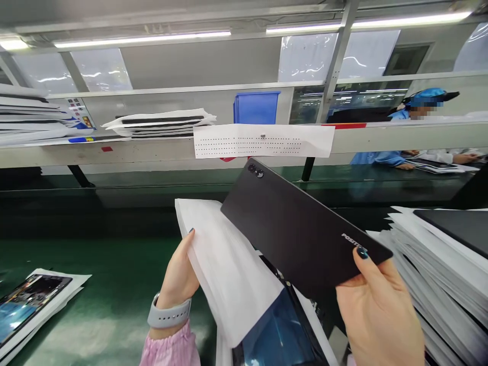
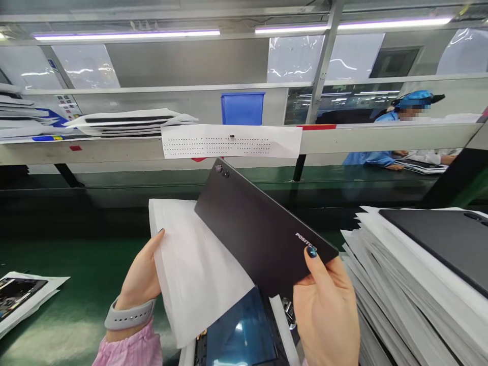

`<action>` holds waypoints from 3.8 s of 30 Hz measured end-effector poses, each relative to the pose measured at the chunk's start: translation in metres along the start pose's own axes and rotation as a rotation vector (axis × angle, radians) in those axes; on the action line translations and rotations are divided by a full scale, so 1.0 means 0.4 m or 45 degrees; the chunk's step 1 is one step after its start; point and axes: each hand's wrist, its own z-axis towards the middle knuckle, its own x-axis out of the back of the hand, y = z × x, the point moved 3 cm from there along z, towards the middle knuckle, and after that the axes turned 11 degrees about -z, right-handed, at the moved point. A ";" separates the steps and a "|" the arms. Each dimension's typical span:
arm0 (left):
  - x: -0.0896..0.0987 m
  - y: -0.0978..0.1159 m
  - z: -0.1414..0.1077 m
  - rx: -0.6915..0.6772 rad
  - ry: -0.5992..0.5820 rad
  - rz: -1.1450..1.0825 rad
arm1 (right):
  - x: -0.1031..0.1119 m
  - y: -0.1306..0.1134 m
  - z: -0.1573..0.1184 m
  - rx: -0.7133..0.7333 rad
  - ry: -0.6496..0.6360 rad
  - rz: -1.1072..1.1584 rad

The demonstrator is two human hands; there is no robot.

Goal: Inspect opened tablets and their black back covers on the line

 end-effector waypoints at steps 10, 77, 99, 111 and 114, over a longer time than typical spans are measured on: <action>-0.033 -0.044 -0.052 0.219 -0.251 -0.098 | -0.085 0.005 -0.107 1.514 -0.943 -0.626; -0.018 -0.057 -0.118 0.306 -0.656 -0.062 | 0.041 0.057 0.002 -0.673 -0.763 -0.207; -0.030 -0.050 -0.107 0.237 -0.627 0.153 | 0.012 0.039 -0.016 -0.503 -0.650 -0.252; -0.015 -0.024 -0.118 -0.136 -0.590 0.557 | 0.011 0.021 -0.018 -0.401 -0.600 -0.364; -0.011 -0.025 -0.120 -0.121 -0.584 0.566 | 0.014 0.013 -0.023 -0.376 -0.550 -0.406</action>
